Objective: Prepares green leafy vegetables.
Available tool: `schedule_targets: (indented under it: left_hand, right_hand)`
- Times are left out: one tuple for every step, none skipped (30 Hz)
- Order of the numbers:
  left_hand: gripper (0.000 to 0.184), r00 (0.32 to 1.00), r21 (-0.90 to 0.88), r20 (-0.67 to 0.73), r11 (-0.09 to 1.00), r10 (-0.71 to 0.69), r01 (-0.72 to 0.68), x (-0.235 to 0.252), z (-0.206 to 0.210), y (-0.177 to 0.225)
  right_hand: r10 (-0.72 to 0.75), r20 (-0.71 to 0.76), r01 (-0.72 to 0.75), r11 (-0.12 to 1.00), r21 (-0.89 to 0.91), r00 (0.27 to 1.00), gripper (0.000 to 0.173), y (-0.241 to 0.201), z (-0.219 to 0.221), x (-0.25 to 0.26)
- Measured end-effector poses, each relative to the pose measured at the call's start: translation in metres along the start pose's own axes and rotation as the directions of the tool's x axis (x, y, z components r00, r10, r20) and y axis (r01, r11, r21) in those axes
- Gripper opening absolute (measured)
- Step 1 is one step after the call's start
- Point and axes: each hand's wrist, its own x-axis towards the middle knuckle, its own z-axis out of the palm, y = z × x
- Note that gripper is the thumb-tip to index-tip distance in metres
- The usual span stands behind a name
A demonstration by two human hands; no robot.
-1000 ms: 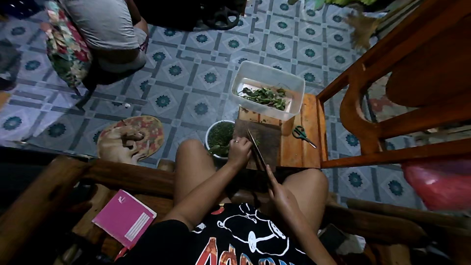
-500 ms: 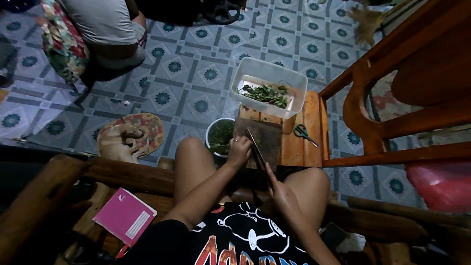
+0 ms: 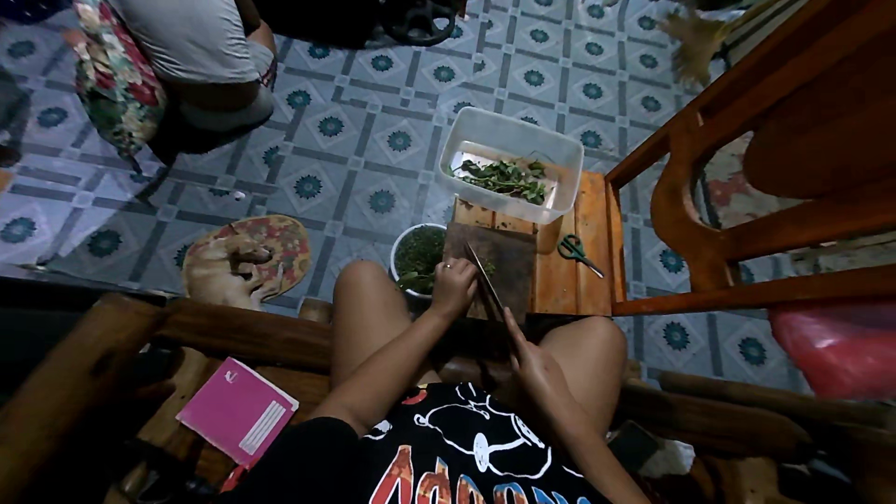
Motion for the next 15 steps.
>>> schedule_targets:
  left_hand:
    - [0.012,1.000,-0.001,0.006,1.000,-0.001,0.002,0.000,-0.001,0.000]
    - [0.012,1.000,-0.002,0.007,1.000,0.000,0.000,0.000,-0.001,0.001]
    - [0.013,1.000,-0.001,0.011,1.000,-0.001,0.001,0.000,-0.001,0.000]
    - [0.013,1.000,0.002,0.015,1.000,-0.001,0.001,0.000,-0.001,0.000]
    - [0.013,1.000,0.001,0.012,1.000,0.003,-0.003,0.000,-0.001,0.000]
    - [0.014,1.000,0.001,0.014,1.000,0.004,-0.004,0.000,-0.001,0.000]
    - [0.015,1.000,-0.001,0.020,1.000,0.004,-0.004,0.000,-0.001,-0.001]
    - [0.016,1.000,-0.007,0.028,1.000,0.000,0.000,0.000,-0.002,-0.001]
    - [0.017,0.999,-0.014,0.038,1.000,-0.006,0.006,0.000,-0.003,0.000]
    - [0.017,0.999,-0.017,0.037,1.000,-0.007,0.008,0.000,-0.003,0.001]
    - [0.016,1.000,-0.017,0.026,1.000,-0.003,0.004,0.000,-0.003,0.001]
    - [0.015,1.000,-0.017,0.013,1.000,0.001,-0.001,-0.001,-0.003,0.000]
    - [0.015,1.000,-0.016,0.003,1.000,0.002,-0.002,-0.001,-0.002,-0.001]
    - [0.014,1.000,-0.018,0.000,1.000,-0.002,0.002,-0.001,-0.002,-0.001]
    - [0.014,1.000,-0.023,0.003,1.000,-0.009,0.009,-0.001,-0.001,-0.001]
  right_hand:
    - [0.024,0.014,-0.024,0.999,-0.023,1.000,0.073,-0.002,0.002,0.002]
    - [0.042,0.022,-0.041,0.998,-0.038,0.999,0.074,-0.005,0.004,0.006]
    - [0.052,0.028,-0.050,0.998,-0.044,0.998,0.075,-0.007,0.006,0.012]
    - [0.049,0.022,-0.047,0.998,-0.048,0.999,0.075,-0.007,0.008,0.018]
    - [0.042,0.020,-0.041,0.998,-0.048,0.999,0.075,-0.007,0.009,0.024]
    - [0.034,0.019,-0.033,0.998,-0.046,0.999,0.075,-0.007,0.009,0.029]
    - [0.017,0.014,-0.016,0.999,-0.027,1.000,0.074,-0.006,0.008,0.032]
    - [-0.001,0.016,0.001,1.000,0.004,1.000,0.072,-0.004,0.007,0.034]
    - [-0.016,0.020,0.015,0.999,0.043,1.000,0.071,-0.002,0.004,0.033]
    - [-0.029,0.017,0.027,0.997,0.078,0.999,0.069,0.001,0.001,0.031]
    - [-0.038,0.007,0.037,0.995,0.097,0.999,0.068,0.002,-0.001,0.027]
    - [-0.040,-0.005,0.041,0.994,0.100,0.999,0.068,0.002,-0.003,0.021]
    - [-0.036,-0.005,0.036,0.995,0.089,0.999,0.069,0.001,-0.006,0.015]
    - [-0.038,-0.009,0.038,0.996,0.075,0.999,0.070,0.001,-0.007,0.009]
    - [-0.041,-0.008,0.042,0.997,0.062,0.999,0.071,0.001,-0.006,0.004]
